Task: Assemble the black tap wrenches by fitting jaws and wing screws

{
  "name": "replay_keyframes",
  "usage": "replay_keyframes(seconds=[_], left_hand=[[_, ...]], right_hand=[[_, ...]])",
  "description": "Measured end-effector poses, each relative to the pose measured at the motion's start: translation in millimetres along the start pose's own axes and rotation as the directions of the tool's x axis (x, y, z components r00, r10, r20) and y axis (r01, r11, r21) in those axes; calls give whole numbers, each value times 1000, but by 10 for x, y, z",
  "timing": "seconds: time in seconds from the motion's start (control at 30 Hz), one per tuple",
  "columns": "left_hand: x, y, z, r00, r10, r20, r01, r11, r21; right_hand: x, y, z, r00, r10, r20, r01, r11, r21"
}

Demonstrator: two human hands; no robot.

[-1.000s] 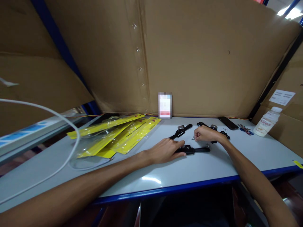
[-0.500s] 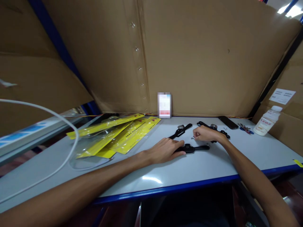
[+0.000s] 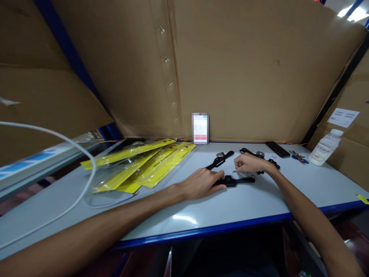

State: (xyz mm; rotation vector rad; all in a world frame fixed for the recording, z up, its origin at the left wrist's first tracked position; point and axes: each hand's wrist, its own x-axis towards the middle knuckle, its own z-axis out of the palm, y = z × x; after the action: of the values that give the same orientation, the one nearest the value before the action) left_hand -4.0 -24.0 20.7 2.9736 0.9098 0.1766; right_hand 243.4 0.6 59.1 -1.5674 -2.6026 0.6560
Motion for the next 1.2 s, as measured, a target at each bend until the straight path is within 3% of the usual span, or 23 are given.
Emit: replay_keyframes(seconds=[0.23,0.53,0.8,1.2], left_hand=[[-11,-23,40,999,12,-44,-13,1000,-15],[-12,-41,53,997,40,-68,-43,998,-49],[-14,-19,15,999,26,-41,-27,999,-22],[-23,-67,34,978,167,-124,-177,982,-69]], right_hand=[[-26,-34,-29,999,-26,-26,26,1000,12],[-17,-5,-27,995,101,-8,-101,992,-69],[78,-5,77,973,142,-182,-173,971,-165],[96,-81,140,964,156,-214,-155,988,19]])
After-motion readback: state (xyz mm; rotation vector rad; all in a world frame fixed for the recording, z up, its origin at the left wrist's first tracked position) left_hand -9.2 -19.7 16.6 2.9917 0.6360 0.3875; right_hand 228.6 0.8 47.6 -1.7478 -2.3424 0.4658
